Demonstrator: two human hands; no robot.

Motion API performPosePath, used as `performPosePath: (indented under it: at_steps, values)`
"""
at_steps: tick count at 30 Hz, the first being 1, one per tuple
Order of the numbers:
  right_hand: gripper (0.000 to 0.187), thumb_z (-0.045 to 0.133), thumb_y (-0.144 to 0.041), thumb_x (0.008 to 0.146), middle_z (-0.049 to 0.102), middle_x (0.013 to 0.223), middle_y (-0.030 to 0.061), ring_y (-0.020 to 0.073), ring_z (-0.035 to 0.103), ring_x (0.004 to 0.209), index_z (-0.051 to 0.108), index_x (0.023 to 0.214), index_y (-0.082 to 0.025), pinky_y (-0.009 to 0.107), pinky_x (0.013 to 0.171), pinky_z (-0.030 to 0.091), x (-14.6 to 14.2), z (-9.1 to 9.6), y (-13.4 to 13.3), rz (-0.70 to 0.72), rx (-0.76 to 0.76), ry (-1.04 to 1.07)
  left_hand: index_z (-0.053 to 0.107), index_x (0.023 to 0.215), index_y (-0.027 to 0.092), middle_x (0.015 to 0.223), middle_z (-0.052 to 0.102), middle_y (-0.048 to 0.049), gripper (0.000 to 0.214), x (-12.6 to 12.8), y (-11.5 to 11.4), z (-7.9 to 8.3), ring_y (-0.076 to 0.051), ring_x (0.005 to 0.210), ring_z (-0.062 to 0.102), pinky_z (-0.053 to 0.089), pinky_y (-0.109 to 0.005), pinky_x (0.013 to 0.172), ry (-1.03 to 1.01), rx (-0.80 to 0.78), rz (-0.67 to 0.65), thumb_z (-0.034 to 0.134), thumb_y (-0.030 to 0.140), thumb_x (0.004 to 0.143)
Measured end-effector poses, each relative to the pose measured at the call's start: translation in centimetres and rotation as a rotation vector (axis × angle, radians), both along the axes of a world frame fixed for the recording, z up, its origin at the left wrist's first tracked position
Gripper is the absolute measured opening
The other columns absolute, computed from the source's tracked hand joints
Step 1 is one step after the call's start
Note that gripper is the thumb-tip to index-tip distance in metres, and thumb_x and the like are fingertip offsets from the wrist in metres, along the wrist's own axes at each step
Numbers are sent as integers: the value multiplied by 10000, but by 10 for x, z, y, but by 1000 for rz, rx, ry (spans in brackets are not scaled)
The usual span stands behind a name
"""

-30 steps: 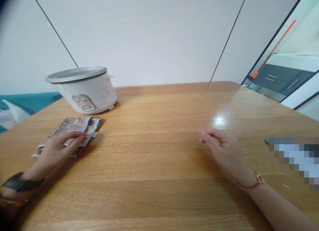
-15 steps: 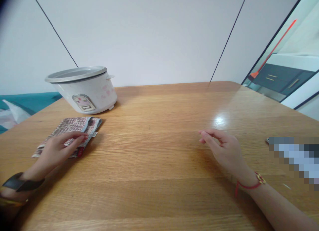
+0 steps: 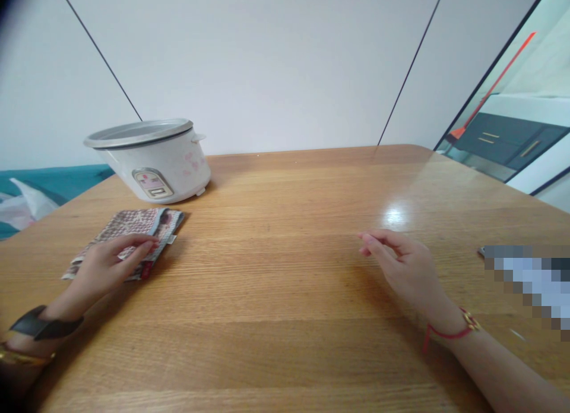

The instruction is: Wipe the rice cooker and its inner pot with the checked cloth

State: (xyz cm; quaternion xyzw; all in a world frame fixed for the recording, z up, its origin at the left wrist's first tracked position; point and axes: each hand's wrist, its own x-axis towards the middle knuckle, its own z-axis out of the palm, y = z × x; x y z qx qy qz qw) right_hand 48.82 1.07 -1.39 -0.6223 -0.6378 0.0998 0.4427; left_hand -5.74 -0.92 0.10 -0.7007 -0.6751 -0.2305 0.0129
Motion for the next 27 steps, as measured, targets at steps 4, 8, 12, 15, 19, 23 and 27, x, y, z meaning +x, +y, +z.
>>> performPosePath:
  at_steps: [4,8,12,15,19,23,27]
  values:
    - [399,603,-607,755,773,756,61,256,722,690,743,658,-247,345,644,529,-1,2,-1,-15,-16,21,769,978,186,955,785,-72,455,-2,0,-2,-241,833,717,488,-282,737,1,8,-6,510,552,903]
    - [400,605,-608,752,767,737,59,257,717,681,744,648,-247,350,656,526,-1,3,-1,-15,-26,25,762,995,183,966,783,-74,442,-5,-1,-4,-238,846,717,487,-284,751,-11,3,-20,518,542,910]
    - [391,609,-606,761,769,748,51,259,723,709,750,678,-250,353,679,529,1,0,0,-5,-30,26,760,998,178,980,783,-79,444,-5,-1,-4,-242,873,717,487,-288,774,-23,-3,-20,525,543,907]
    - [402,603,-619,757,778,782,55,271,728,730,754,686,-253,363,682,526,4,-4,0,-17,-41,10,763,977,188,965,783,-71,446,-3,-1,-3,-237,853,712,489,-284,763,-21,10,-16,516,552,903]
    - [404,602,-621,745,782,804,62,284,732,761,750,682,-250,374,705,529,5,-5,0,-27,-58,16,762,938,204,905,776,-49,438,-2,0,-3,-222,792,700,483,-278,727,-21,40,-30,504,556,903]
    - [417,593,-628,740,778,797,70,283,725,756,748,679,-245,378,715,526,2,-2,-1,-41,-78,18,760,946,205,911,776,-45,417,-3,1,-4,-220,803,705,477,-276,726,-29,36,-45,517,542,905]
    - [404,593,-611,743,775,794,73,268,717,734,740,668,-243,367,717,525,0,1,0,-34,-74,13,762,946,205,910,777,-49,428,-4,2,-5,-230,804,708,481,-287,729,-31,38,-43,512,550,902]
